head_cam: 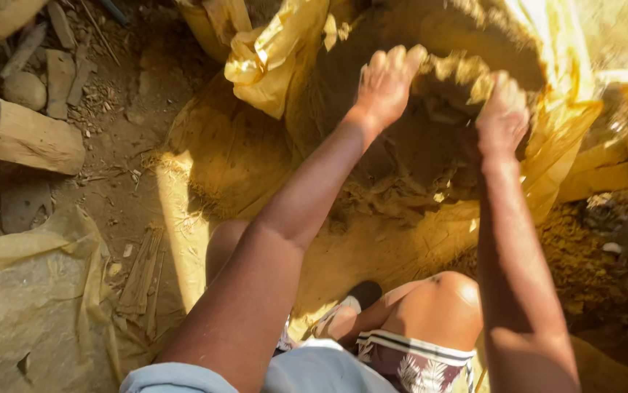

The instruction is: The person kneads and wedges a large mass of clay by hand on a surface covered with yellow plastic.

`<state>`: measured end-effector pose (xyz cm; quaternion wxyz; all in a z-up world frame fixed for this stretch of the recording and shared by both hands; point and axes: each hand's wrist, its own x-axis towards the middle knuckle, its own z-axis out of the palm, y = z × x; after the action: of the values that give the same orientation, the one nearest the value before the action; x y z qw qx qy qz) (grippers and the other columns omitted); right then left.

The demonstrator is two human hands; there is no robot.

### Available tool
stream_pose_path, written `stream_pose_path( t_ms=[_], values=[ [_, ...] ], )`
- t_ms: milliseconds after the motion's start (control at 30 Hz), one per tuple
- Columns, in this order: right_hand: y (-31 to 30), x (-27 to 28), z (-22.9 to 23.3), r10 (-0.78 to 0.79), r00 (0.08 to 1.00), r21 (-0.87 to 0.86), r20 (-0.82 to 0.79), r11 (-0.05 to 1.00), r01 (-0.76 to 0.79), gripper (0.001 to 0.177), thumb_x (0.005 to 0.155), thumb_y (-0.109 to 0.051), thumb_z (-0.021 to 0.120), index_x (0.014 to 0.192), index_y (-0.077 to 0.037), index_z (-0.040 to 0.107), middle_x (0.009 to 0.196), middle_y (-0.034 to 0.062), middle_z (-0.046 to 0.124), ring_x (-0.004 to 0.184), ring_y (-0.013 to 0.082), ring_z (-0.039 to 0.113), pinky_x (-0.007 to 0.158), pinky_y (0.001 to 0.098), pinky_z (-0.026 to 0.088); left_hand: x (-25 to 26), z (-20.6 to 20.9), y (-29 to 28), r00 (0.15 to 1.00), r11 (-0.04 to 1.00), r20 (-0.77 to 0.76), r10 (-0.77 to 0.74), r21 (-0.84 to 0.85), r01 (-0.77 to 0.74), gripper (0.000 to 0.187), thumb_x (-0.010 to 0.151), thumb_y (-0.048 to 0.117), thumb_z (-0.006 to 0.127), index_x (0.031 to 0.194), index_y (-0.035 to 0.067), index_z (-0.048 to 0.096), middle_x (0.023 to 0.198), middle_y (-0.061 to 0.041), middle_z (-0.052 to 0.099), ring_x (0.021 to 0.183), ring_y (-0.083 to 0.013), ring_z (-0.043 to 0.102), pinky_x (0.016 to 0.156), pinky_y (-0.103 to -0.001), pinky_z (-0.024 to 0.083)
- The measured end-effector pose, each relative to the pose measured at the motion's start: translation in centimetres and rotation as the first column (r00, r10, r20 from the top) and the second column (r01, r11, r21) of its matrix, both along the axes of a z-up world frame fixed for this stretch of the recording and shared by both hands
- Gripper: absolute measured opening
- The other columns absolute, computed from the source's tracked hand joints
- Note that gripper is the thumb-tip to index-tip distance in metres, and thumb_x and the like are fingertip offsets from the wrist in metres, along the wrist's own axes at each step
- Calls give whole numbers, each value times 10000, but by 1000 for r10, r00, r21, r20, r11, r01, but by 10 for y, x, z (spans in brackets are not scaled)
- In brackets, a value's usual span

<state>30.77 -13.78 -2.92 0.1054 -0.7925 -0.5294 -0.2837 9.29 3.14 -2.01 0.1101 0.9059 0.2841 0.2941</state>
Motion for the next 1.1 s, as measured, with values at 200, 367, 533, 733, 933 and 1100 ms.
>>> stream_pose_path(
  t_ms=[200, 367, 533, 733, 933, 1100],
  values=[
    [-154, -160, 35, 24, 978, -430, -208, 896, -114, 996, 678, -132, 652, 1611, -59, 311, 1645, 178, 285, 1548, 372, 264, 1326, 533, 127, -151, 32, -114, 769, 934, -537, -346, -277, 226, 1000, 805, 405, 707, 1646, 224, 196, 1712, -182, 79, 1543, -471, 57, 1174, -646, 213],
    [-148, -162, 105, -101, 918, -491, -384, 864, -110, 936, 786, -524, 732, 1578, -183, 366, 1571, 104, 380, 1479, 271, 345, 1314, 605, 79, -164, 83, -108, 925, 864, -146, -350, -432, 258, 920, 892, 797, 607, 1601, 280, 330, 1598, -81, 302, 1522, -311, 282, 1159, -529, 409],
    [-70, -135, 44, -88, 828, -337, 553, 885, 320, 931, 663, -420, 798, 1524, -302, 463, 1568, -63, 530, 1444, 141, 496, 1204, 502, 216, -84, 82, -75, 906, 982, -388, -171, -137, 127, 1017, 753, 577, 760, 1616, 257, 327, 1598, -275, 248, 1419, -537, 249, 989, -751, 334],
    [-11, -49, 44, -21, 981, -247, -194, 969, -28, 740, 695, -410, 833, 1340, -148, 584, 1103, 90, 660, 994, 268, 649, 816, 424, 513, -7, 2, -6, 962, 983, -245, -123, -164, 84, 458, 1077, 100, 490, 1496, 283, 510, 1217, -122, 665, 1070, -295, 666, 826, -432, 591],
    [-3, -38, 23, -143, 965, -230, -221, 969, 91, 371, 1048, -162, 605, 1414, -166, 544, 1178, 71, 664, 1063, 239, 671, 875, 405, 551, -14, 23, -6, 981, 958, -172, -86, -286, 34, 295, 1103, 149, 456, 1363, 183, 591, 1291, -104, 640, 1207, -330, 609, 1021, -499, 526],
    [-104, -146, 35, 143, 979, -172, -143, 971, -167, 1069, 643, -405, 795, 1527, -25, 331, 1479, 255, 472, 1401, 451, 455, 1169, 574, 288, -128, 41, -82, 660, 927, -672, -337, -114, 358, 923, 820, 265, 692, 1598, 52, 241, 1641, -279, -10, 1526, -546, -46, 1113, -726, 153]
  ],
)
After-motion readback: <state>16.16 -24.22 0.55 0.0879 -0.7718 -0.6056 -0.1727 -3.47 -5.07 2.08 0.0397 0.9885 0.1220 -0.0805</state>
